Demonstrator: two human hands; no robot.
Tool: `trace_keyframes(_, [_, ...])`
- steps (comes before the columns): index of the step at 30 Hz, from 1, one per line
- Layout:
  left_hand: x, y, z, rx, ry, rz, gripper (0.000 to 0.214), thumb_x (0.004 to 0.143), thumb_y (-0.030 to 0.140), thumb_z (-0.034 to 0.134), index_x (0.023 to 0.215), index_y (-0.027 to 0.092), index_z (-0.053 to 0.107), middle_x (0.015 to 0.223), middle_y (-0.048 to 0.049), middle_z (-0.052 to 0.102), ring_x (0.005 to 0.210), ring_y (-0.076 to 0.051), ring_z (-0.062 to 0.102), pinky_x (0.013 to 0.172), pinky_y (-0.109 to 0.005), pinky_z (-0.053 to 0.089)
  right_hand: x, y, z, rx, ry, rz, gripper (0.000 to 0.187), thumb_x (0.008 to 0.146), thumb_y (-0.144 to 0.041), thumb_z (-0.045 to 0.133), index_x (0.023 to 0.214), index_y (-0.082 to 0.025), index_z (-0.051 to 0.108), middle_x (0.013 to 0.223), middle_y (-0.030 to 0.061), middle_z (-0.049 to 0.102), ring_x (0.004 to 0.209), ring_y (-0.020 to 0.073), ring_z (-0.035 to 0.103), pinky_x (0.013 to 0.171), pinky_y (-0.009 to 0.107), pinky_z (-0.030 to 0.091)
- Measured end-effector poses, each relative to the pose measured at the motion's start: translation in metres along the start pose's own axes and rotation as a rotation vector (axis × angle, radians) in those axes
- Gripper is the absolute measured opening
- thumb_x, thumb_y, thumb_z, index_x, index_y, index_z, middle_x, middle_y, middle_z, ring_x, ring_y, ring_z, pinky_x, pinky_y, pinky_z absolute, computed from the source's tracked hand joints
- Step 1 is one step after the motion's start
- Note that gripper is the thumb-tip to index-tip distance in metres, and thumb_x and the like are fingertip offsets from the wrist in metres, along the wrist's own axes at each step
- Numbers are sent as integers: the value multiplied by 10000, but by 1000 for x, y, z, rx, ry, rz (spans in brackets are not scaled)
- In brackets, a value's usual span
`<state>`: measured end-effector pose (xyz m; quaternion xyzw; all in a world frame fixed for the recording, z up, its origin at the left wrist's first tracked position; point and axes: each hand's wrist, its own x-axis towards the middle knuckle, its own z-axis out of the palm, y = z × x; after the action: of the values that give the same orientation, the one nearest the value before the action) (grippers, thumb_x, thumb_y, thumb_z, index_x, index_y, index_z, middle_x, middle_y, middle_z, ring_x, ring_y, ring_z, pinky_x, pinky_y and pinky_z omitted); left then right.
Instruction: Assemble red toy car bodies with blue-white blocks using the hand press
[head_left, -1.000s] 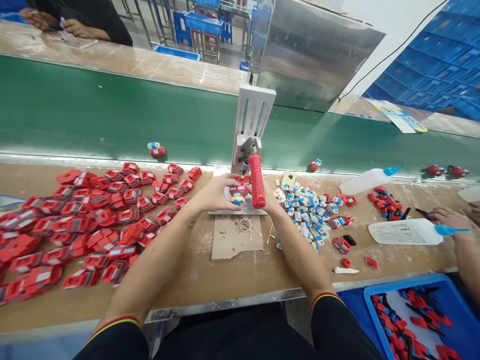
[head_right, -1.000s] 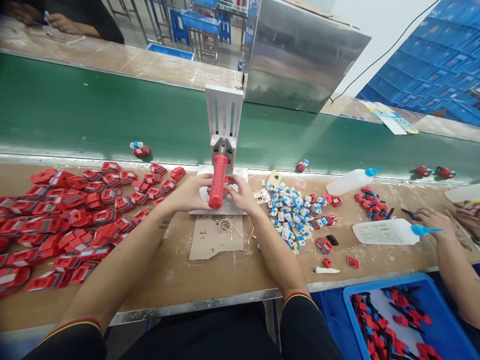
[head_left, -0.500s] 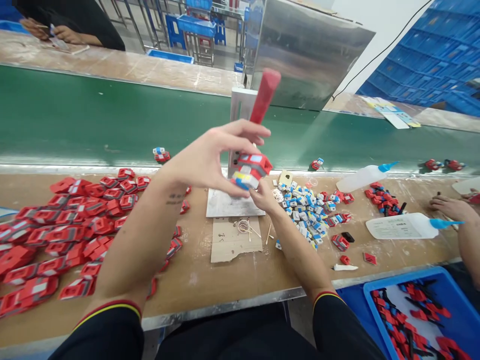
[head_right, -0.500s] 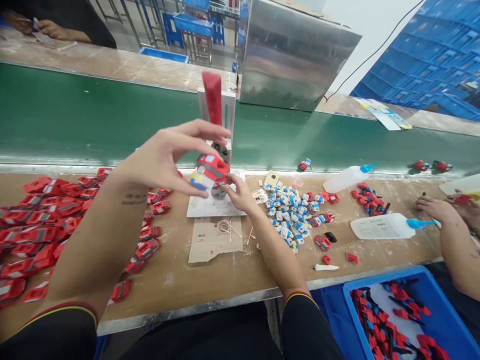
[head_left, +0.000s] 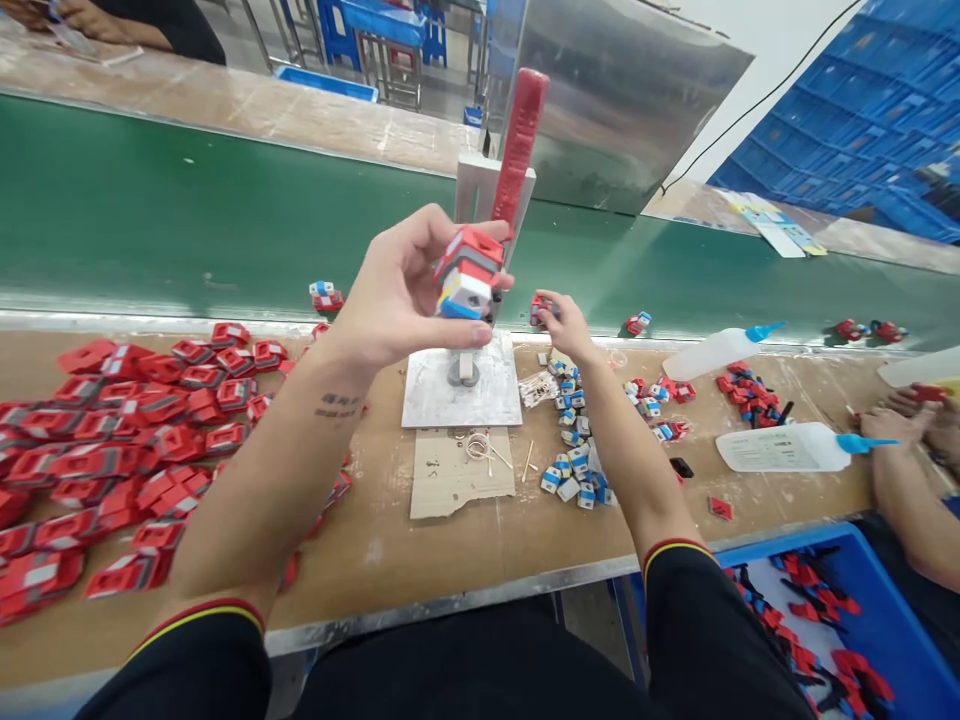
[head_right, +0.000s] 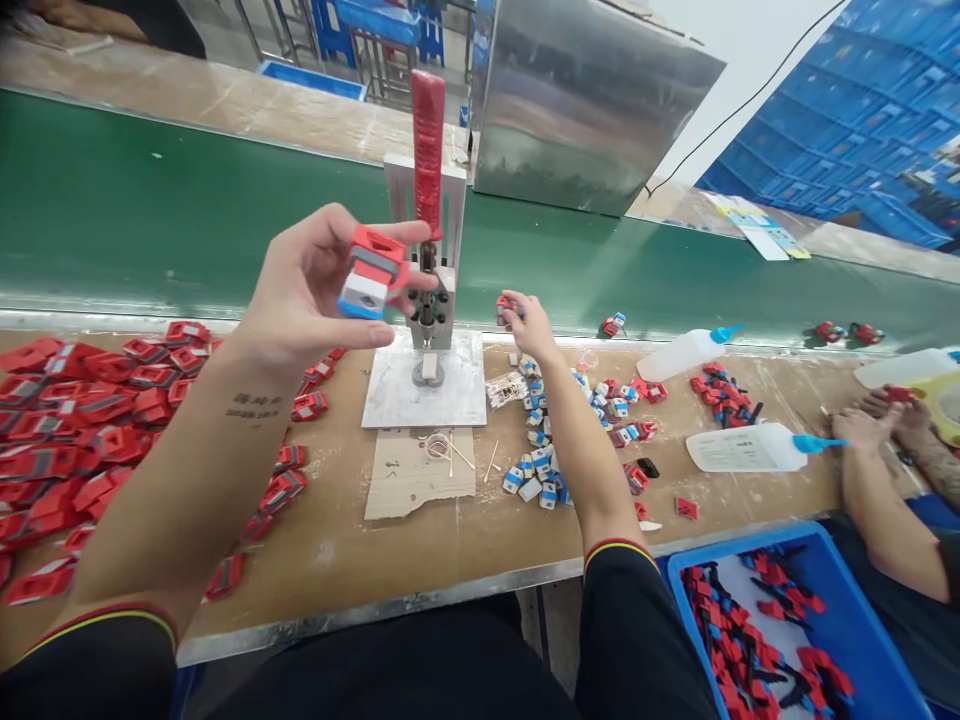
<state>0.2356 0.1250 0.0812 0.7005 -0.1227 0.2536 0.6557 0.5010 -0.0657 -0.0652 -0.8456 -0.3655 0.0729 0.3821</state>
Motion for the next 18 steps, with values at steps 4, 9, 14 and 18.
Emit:
trace_keyframes(4, [-39,-5,-8,52,162,-164,614,631,412,1034,961,271,536,1160,-46,788,968,-248,778,847,-420,653,51,4,15,-118,-113,-36,336,868,-160,693,1193,-152,777,1159,134,673,1085,266,681,1144,464,547])
trace_keyframes(9, [-92,-35,-21,33,365,-463,710,481,294,1068,1048,251,643,937,3,728,834,-194,714,768,-329,622,60,18,13,-156,-165,-73,497,848,-181,773,1335,-111,704,1270,188,683,1221,316,660,1202,529,495])
trace_keyframes(14, [-107,-83,-22,-218,529,-673,712,457,256,1049,1027,246,622,903,35,690,817,-139,695,750,-258,597,54,-32,-32,-14,170,-251,646,1059,-441,595,1635,-224,399,1653,225,444,1477,357,538,1164,605,540])
trace_keyframes(18, [-94,-111,-17,-134,414,-620,615,617,364,988,1120,237,657,1016,-30,748,936,-205,743,865,-362,633,27,-154,-60,254,381,-723,585,1035,-665,598,1509,-324,554,1594,76,572,1502,280,562,1073,377,592])
